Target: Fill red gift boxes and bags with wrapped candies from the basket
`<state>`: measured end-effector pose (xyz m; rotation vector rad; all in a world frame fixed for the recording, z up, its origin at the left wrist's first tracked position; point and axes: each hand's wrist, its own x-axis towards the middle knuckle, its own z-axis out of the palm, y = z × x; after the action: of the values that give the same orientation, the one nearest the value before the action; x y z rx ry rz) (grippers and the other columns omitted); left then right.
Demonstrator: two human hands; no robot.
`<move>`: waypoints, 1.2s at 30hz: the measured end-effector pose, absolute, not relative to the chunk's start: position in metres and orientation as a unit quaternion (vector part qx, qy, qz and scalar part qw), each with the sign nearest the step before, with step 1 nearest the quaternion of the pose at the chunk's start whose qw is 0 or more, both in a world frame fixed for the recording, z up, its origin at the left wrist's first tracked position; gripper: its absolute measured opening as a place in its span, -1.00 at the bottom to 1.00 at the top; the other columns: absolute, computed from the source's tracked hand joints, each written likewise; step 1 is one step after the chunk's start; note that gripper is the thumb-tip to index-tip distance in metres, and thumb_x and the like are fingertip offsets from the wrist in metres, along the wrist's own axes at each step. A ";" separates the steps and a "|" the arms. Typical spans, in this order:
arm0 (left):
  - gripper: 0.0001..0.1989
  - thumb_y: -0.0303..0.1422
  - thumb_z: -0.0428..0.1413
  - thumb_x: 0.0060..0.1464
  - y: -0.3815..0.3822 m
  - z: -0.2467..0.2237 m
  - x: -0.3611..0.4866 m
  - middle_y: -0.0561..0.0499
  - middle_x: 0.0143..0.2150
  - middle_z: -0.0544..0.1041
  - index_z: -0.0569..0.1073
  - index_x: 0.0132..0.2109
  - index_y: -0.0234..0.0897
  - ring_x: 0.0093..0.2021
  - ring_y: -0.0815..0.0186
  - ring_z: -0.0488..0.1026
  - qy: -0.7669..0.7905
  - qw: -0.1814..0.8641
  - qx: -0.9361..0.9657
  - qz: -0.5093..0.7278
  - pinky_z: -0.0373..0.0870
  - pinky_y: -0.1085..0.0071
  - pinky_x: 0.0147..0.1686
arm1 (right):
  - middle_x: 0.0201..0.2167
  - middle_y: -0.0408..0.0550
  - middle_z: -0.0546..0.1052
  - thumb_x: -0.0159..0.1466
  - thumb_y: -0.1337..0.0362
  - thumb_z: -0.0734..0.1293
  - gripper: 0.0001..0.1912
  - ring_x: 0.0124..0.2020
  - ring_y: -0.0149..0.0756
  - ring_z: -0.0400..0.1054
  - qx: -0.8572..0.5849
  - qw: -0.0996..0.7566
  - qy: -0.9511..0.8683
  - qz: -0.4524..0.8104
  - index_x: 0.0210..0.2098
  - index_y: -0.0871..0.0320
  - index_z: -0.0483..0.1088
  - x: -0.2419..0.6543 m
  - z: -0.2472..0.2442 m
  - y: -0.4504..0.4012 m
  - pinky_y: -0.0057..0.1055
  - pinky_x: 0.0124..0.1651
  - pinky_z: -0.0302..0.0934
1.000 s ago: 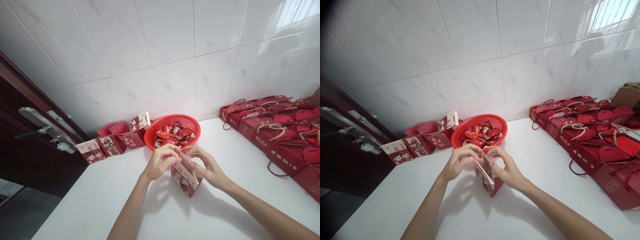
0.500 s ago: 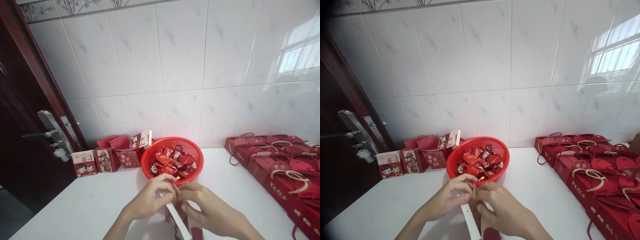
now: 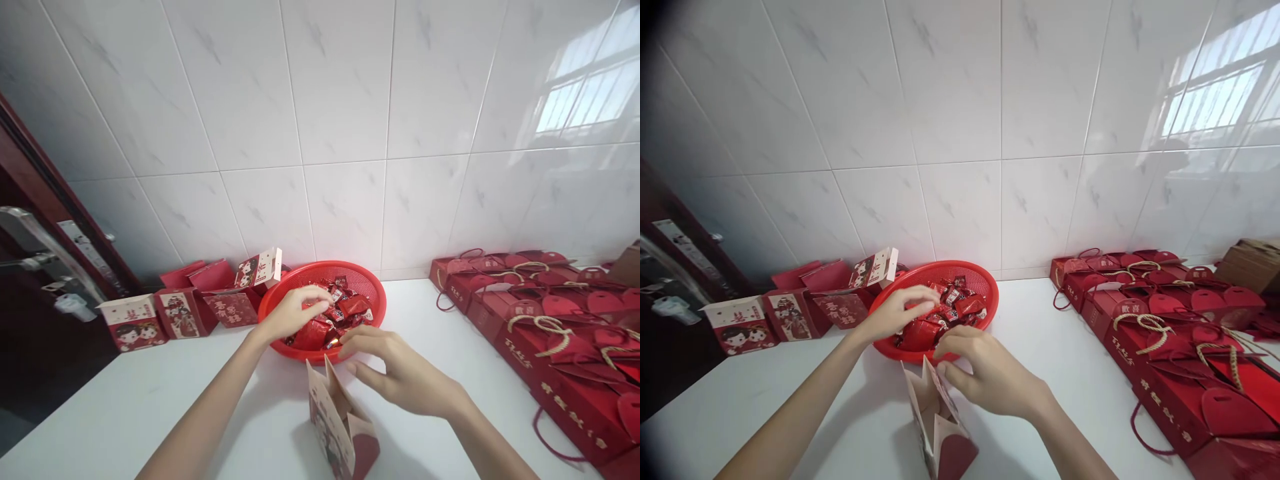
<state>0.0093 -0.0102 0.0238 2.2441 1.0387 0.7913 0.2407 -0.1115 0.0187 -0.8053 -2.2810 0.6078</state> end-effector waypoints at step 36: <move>-0.56 -0.06 0.12 0.17 0.053 0.020 0.070 -0.14 -0.14 0.64 0.57 -0.06 -0.36 -0.15 0.21 0.57 0.330 0.446 0.755 0.350 0.47 0.30 -0.09 | -0.22 0.00 0.57 0.23 0.04 0.37 -0.64 -0.28 -0.22 0.48 -0.386 0.547 -0.634 0.386 -0.11 0.14 0.42 0.256 -0.006 -0.069 -0.25 -0.18 0.41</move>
<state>0.0698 0.0532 0.0201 1.8692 0.8169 0.8665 0.2556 -0.0692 -0.0059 -0.9145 -1.5027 0.9151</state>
